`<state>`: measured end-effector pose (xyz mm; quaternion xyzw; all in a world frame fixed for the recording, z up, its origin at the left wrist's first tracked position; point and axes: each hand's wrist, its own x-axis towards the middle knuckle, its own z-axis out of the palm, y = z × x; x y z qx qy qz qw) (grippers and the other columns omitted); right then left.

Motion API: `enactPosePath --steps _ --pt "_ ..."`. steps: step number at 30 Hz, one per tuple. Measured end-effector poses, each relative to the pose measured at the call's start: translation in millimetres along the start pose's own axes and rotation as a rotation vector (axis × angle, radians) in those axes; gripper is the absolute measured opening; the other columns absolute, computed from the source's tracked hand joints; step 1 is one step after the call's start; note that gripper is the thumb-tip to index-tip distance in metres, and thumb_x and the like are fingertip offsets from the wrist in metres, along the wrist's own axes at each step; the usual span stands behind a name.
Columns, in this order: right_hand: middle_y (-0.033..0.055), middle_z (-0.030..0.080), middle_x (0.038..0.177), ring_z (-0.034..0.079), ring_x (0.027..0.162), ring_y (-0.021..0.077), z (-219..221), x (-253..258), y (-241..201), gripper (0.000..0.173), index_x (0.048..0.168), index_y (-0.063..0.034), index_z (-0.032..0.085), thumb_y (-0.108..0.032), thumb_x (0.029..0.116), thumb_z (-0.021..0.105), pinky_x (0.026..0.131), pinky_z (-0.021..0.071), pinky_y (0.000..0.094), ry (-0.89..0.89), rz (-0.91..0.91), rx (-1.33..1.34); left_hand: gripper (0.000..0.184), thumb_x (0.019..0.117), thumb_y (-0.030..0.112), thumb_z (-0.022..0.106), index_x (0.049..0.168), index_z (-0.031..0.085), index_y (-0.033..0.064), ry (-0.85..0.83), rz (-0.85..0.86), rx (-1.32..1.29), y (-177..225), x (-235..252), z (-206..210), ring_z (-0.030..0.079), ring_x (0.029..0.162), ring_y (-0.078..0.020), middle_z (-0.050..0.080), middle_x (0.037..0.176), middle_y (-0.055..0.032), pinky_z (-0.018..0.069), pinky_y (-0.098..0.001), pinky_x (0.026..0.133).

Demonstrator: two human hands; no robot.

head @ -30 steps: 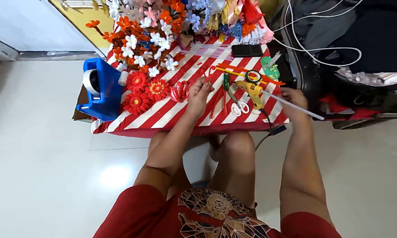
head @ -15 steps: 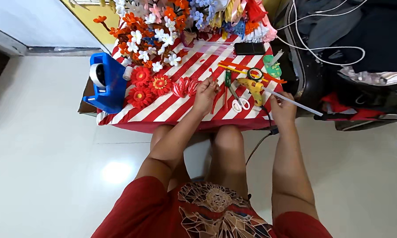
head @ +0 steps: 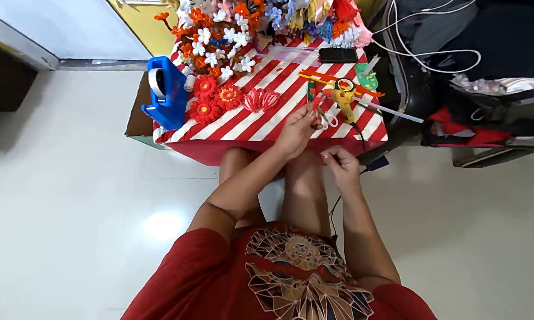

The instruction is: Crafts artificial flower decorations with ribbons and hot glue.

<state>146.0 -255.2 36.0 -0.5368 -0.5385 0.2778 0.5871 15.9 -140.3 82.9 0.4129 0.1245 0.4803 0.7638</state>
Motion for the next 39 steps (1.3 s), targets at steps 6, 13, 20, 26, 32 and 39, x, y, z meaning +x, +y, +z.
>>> enactPosePath --steps 6,13,20,26,32,39 --pt "-0.0024 0.062 0.113 0.061 0.101 0.0046 29.1 4.8 -41.7 0.026 0.124 -0.0057 0.065 -0.006 0.0989 0.057 0.090 0.0535 0.0255 0.042 -0.109 0.167 0.025 0.1059 0.017 0.037 0.102 0.062 0.0164 -0.036 -0.074 0.109 8.1 -61.0 2.3 0.058 0.082 -0.0030 0.060 0.091 0.0066 0.0515 -0.0229 0.076" --pt "-0.0042 0.065 0.104 0.063 0.094 0.0035 59.5 1.8 -51.3 0.016 0.094 -0.0089 0.071 0.001 0.0950 0.058 0.083 0.0560 0.0238 0.078 -0.014 0.322 0.022 0.1020 0.009 0.047 0.095 0.067 0.0132 -0.034 -0.111 0.057 9.2 -83.0 -18.6 0.062 0.081 -0.0038 0.066 0.087 0.0058 0.0541 -0.0256 0.079" --pt "-0.0036 0.067 0.102 0.064 0.089 0.0047 67.3 9.6 -48.4 0.016 0.088 -0.0112 0.074 0.000 0.0922 0.063 0.077 0.0576 0.0236 0.033 0.074 0.395 0.024 0.1037 0.006 0.045 0.093 0.066 0.0110 0.011 -0.187 -0.008 7.8 -78.3 -32.7 0.064 0.082 -0.0069 0.067 0.089 0.0025 0.0557 -0.0284 0.079" --pt "-0.0033 0.066 0.104 0.064 0.091 0.0045 70.6 20.8 -39.4 0.017 0.091 -0.0100 0.071 0.003 0.0935 0.061 0.081 0.0575 0.0245 0.060 0.095 0.420 0.023 0.1036 0.007 0.046 0.094 0.067 0.0101 0.061 -0.218 0.006 5.0 -66.4 -35.3 0.065 0.084 -0.0078 0.068 0.089 0.0019 0.0565 -0.0294 0.081" --pt "-0.0037 0.067 0.100 0.065 0.093 0.0058 76.9 22.4 -34.0 0.020 0.097 -0.0111 0.068 0.001 0.0991 0.052 0.085 0.0565 0.0278 0.126 0.088 0.477 0.022 0.1028 0.007 0.052 0.085 0.064 0.0102 0.131 -0.221 0.145 -1.1 -56.0 -32.5 0.064 0.076 -0.0058 0.067 0.081 0.0028 0.0559 -0.0269 0.075" --pt "-0.0043 0.064 0.108 0.062 0.106 0.0059 73.3 27.1 -30.9 0.023 0.107 -0.0102 0.061 -0.005 0.1042 0.038 0.095 0.0527 0.0299 0.140 0.095 0.411 0.013 0.0974 0.002 0.060 0.108 0.058 0.0085 0.085 -0.166 0.306 -1.3 -59.1 -34.6 0.061 0.081 -0.0063 0.062 0.091 0.0018 0.0540 -0.0267 0.078"
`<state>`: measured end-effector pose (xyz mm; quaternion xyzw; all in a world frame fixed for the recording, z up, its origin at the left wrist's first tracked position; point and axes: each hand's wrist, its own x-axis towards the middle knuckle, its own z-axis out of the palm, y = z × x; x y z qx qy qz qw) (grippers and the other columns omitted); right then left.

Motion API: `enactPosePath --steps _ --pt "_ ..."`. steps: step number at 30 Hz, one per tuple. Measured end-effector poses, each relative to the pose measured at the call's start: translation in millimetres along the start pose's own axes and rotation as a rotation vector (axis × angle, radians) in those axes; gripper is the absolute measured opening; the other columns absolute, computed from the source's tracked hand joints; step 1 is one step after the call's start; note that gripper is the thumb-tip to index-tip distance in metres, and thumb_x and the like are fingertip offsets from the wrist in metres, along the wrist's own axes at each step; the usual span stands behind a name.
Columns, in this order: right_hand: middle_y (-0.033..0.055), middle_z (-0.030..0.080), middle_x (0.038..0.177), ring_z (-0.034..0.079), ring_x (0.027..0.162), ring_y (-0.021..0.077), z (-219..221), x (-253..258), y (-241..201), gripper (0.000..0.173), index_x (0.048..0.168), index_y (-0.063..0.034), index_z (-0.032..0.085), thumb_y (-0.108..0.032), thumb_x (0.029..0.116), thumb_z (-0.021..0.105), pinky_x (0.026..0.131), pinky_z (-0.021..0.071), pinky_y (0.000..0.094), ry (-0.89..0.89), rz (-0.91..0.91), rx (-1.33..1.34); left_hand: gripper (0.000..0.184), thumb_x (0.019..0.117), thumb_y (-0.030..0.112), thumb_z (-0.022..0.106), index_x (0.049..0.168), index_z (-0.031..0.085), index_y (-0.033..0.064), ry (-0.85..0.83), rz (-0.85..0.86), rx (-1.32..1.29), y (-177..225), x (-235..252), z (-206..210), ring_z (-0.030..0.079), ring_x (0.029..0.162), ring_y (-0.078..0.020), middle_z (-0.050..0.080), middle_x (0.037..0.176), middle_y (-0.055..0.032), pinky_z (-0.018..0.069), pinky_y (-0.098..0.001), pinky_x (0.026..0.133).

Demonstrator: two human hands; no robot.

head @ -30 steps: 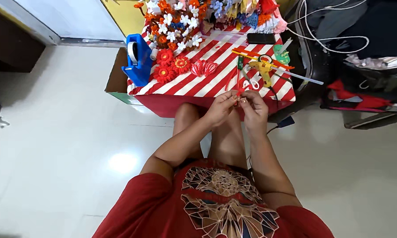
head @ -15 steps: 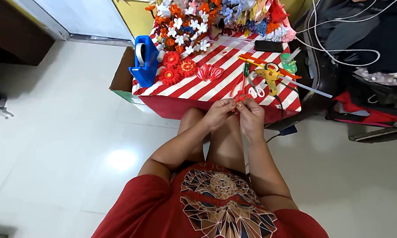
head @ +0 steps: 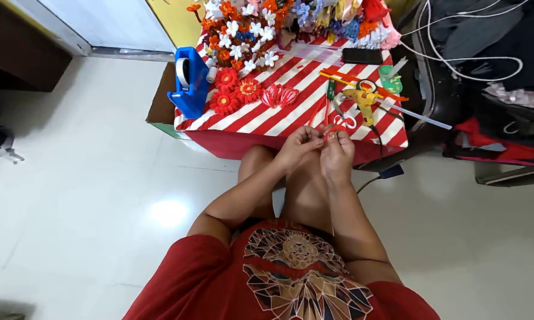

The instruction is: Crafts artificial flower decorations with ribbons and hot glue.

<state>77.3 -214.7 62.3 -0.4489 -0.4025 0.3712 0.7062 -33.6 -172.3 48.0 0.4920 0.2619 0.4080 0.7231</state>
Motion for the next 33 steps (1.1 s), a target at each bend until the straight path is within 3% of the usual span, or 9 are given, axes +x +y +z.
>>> enactPosePath --steps 4,7,12,16,19,23,28,33 --pt "-0.0071 0.063 0.099 0.060 0.100 0.0025 5.5 -0.7 3.8 0.025 0.103 -0.0117 0.061 -0.004 0.1052 0.038 0.094 0.0509 0.0273 -0.007 -0.006 -0.002 0.011 0.0992 0.003 0.059 0.108 0.064 0.0060 0.054 0.089 0.105 12.9 -2.2 -3.4 0.060 0.079 -0.0035 0.065 0.093 0.0017 0.0524 -0.0222 0.074" --pt "-0.0073 0.062 0.093 0.061 0.091 -0.0011 11.2 -4.1 5.7 0.020 0.101 -0.0088 0.061 -0.005 0.1063 0.042 0.086 0.0527 0.0231 -0.019 0.026 -0.087 0.019 0.0985 0.002 0.059 0.115 0.069 0.0005 0.060 0.164 0.220 19.7 -2.6 -5.3 0.061 0.089 -0.0064 0.064 0.107 -0.0034 0.0533 -0.0233 0.079" --pt "-0.0059 0.057 0.082 0.056 0.077 -0.0004 10.7 -3.3 7.6 0.012 0.093 -0.0068 0.062 -0.006 0.1024 0.054 0.074 0.0499 0.0198 -0.026 0.062 -0.196 0.015 0.0990 0.004 0.060 0.102 0.074 -0.0003 0.064 0.219 0.318 18.9 -4.4 -13.9 0.060 0.101 -0.0085 0.065 0.110 -0.0054 0.0523 -0.0264 0.087" --pt "-0.0060 0.061 0.082 0.059 0.076 0.0018 8.0 -4.3 12.2 0.013 0.089 -0.0084 0.065 -0.006 0.1007 0.058 0.076 0.0532 0.0231 -0.018 0.089 -0.131 0.018 0.1009 0.005 0.055 0.097 0.073 0.0048 0.049 0.138 0.132 18.1 -6.9 -15.5 0.062 0.096 -0.0059 0.065 0.109 -0.0006 0.0540 -0.0260 0.084" --pt "-0.0030 0.067 0.091 0.064 0.087 0.0059 4.5 -5.5 16.9 0.019 0.095 -0.0072 0.068 -0.006 0.1034 0.051 0.085 0.0557 0.0296 -0.052 0.103 -0.041 0.022 0.1061 0.012 0.047 0.105 0.069 0.0086 0.074 -0.001 -0.117 23.0 -9.1 -12.1 0.064 0.087 -0.0064 0.067 0.099 0.0016 0.0553 -0.0285 0.082" --pt "-0.0024 0.065 0.094 0.062 0.086 0.0042 3.9 -10.4 13.4 0.012 0.107 -0.0048 0.067 -0.008 0.1019 0.057 0.082 0.0542 0.0250 -0.102 0.127 -0.138 0.027 0.1086 0.021 0.043 0.112 0.068 0.0113 0.093 -0.078 -0.186 22.5 -9.5 -10.9 0.065 0.084 -0.0054 0.069 0.102 0.0014 0.0558 -0.0246 0.075" --pt "-0.0037 0.063 0.083 0.061 0.079 0.0031 5.4 -10.6 16.6 0.012 0.093 -0.0066 0.067 -0.008 0.1017 0.058 0.077 0.0538 0.0234 -0.085 0.089 -0.181 0.031 0.1089 0.023 0.040 0.117 0.066 0.0087 0.063 -0.116 -0.232 14.8 -7.0 -12.7 0.065 0.089 -0.0071 0.069 0.103 0.0000 0.0557 -0.0266 0.080" --pt "-0.0055 0.064 0.083 0.061 0.079 0.0025 6.2 -11.4 15.9 0.015 0.090 -0.0085 0.067 -0.006 0.1006 0.057 0.078 0.0533 0.0232 -0.079 0.096 -0.127 0.032 0.1062 0.017 0.041 0.120 0.068 0.0073 -0.029 -0.121 -0.225 9.6 -8.6 -20.9 0.065 0.096 -0.0076 0.070 0.113 -0.0011 0.0550 -0.0279 0.086"
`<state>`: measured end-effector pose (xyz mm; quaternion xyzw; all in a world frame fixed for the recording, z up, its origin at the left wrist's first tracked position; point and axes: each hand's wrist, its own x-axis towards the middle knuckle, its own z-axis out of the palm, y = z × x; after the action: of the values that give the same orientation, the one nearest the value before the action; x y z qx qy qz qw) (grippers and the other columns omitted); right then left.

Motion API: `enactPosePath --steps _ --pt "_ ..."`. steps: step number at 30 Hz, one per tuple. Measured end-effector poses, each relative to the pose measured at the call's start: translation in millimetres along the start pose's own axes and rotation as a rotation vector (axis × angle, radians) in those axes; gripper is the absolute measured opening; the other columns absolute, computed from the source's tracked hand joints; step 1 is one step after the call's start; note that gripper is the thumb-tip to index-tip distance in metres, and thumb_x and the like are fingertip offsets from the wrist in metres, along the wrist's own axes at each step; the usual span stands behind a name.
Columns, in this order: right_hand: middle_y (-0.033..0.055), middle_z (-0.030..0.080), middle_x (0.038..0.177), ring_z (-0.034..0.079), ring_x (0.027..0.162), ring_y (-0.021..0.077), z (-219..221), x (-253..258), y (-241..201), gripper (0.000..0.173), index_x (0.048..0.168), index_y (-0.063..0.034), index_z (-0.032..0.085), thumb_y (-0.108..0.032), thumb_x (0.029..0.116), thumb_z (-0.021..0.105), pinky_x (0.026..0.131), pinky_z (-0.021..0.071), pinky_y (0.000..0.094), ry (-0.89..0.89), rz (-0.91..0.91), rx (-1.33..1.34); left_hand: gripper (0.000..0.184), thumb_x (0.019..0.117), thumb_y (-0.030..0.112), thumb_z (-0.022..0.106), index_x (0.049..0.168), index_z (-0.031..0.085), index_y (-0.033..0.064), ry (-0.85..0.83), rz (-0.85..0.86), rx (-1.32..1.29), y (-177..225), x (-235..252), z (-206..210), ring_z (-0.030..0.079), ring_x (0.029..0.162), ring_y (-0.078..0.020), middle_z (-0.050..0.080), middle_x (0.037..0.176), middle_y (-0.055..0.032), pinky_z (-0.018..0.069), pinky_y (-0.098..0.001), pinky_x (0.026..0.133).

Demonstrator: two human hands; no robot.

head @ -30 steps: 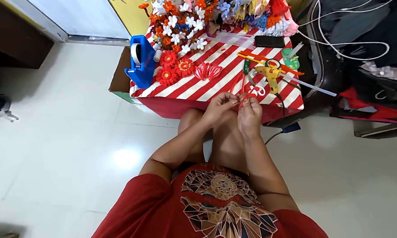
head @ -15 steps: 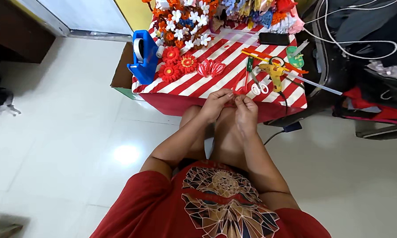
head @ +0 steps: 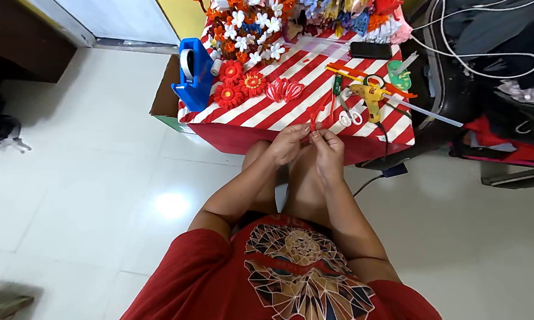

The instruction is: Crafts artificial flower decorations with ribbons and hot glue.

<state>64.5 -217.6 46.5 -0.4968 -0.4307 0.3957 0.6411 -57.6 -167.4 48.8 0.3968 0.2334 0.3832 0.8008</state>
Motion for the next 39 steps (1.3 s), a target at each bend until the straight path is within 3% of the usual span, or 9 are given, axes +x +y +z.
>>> enactPosePath --steps 2,5,11,15,19,29,34,37,39 --pt "-0.0059 0.064 0.084 0.061 0.079 0.0016 2.4 -0.9 -1.1 0.016 0.090 -0.0087 0.067 -0.006 0.1005 0.057 0.077 0.0530 0.0224 0.002 0.014 -0.008 0.030 0.1051 0.018 0.043 0.117 0.069 0.0087 -0.015 0.012 0.015 -1.3 0.6 -2.1 0.065 0.095 -0.0066 0.070 0.114 0.0001 0.0548 -0.0269 0.084" --pt "-0.0018 0.069 0.101 0.064 0.092 0.0032 3.5 -2.5 -0.5 0.015 0.094 -0.0049 0.069 -0.005 0.1003 0.056 0.085 0.0549 0.0243 0.002 0.044 -0.011 0.023 0.1011 0.015 0.048 0.106 0.070 0.0121 -0.016 0.030 0.018 -2.3 2.5 -4.5 0.065 0.089 -0.0060 0.070 0.104 0.0029 0.0554 -0.0265 0.080" --pt "-0.0033 0.066 0.090 0.063 0.084 0.0031 7.9 -2.3 5.6 0.015 0.090 -0.0066 0.067 -0.003 0.1002 0.056 0.081 0.0538 0.0236 0.021 0.048 0.027 0.023 0.0996 0.007 0.050 0.089 0.069 0.0135 0.053 0.081 0.003 -4.6 5.1 -5.7 0.063 0.080 -0.0059 0.068 0.094 0.0024 0.0546 -0.0248 0.073" --pt "-0.0033 0.063 0.095 0.060 0.086 0.0040 5.4 -0.4 6.2 0.013 0.108 -0.0074 0.064 -0.002 0.0984 0.057 0.080 0.0528 0.0227 0.051 -0.007 0.035 0.021 0.0984 0.004 0.057 0.081 0.067 0.0100 0.137 0.293 0.255 -7.5 5.5 -8.5 0.059 0.089 -0.0055 0.063 0.097 0.0025 0.0513 -0.0255 0.080" --pt "-0.0041 0.064 0.096 0.062 0.088 0.0035 3.4 3.8 -0.4 0.012 0.107 -0.0071 0.066 -0.003 0.0994 0.057 0.082 0.0535 0.0232 0.063 -0.127 -0.015 0.016 0.0963 0.001 0.062 0.081 0.067 0.0043 0.193 0.443 0.505 -7.0 0.7 -9.2 0.057 0.092 -0.0077 0.061 0.099 -0.0024 0.0498 -0.0239 0.080" --pt "-0.0007 0.060 0.089 0.060 0.083 0.0027 15.0 10.0 -1.5 0.006 0.090 -0.0032 0.064 0.000 0.0942 0.062 0.077 0.0527 0.0194 0.094 -0.308 -0.166 0.010 0.0902 -0.007 0.063 0.083 0.067 -0.0020 0.173 0.727 0.627 -15.4 7.3 -9.2 0.057 0.092 -0.0078 0.059 0.094 -0.0059 0.0503 -0.0204 0.082" --pt "0.0069 0.060 0.090 0.059 0.089 0.0080 18.8 13.6 3.5 0.005 0.087 0.0033 0.066 0.002 0.0878 0.061 0.081 0.0510 0.0188 0.190 -0.486 -0.355 0.009 0.0895 -0.007 0.062 0.084 0.069 -0.0043 0.178 0.775 0.727 -16.1 10.2 -12.1 0.060 0.094 -0.0103 0.061 0.095 -0.0091 0.0518 -0.0227 0.085" --pt "0.0034 0.059 0.092 0.060 0.089 0.0048 15.3 17.0 2.6 0.005 0.091 0.0014 0.065 0.000 0.0939 0.062 0.082 0.0524 0.0189 0.097 -0.428 -0.235 0.012 0.0917 -0.005 0.061 0.082 0.068 -0.0023 0.158 0.701 0.670 -10.3 10.5 -12.8 0.058 0.092 -0.0078 0.061 0.094 -0.0060 0.0505 -0.0214 0.082" --pt "-0.0020 0.062 0.094 0.061 0.089 0.0041 9.5 21.0 1.6 0.009 0.096 -0.0051 0.066 -0.004 0.0988 0.058 0.082 0.0541 0.0229 0.001 -0.340 -0.061 0.017 0.0965 -0.001 0.059 0.082 0.069 -0.0001 0.133 0.573 0.578 -6.6 9.1 -14.1 0.058 0.093 -0.0068 0.062 0.098 -0.0039 0.0505 -0.0231 0.082"
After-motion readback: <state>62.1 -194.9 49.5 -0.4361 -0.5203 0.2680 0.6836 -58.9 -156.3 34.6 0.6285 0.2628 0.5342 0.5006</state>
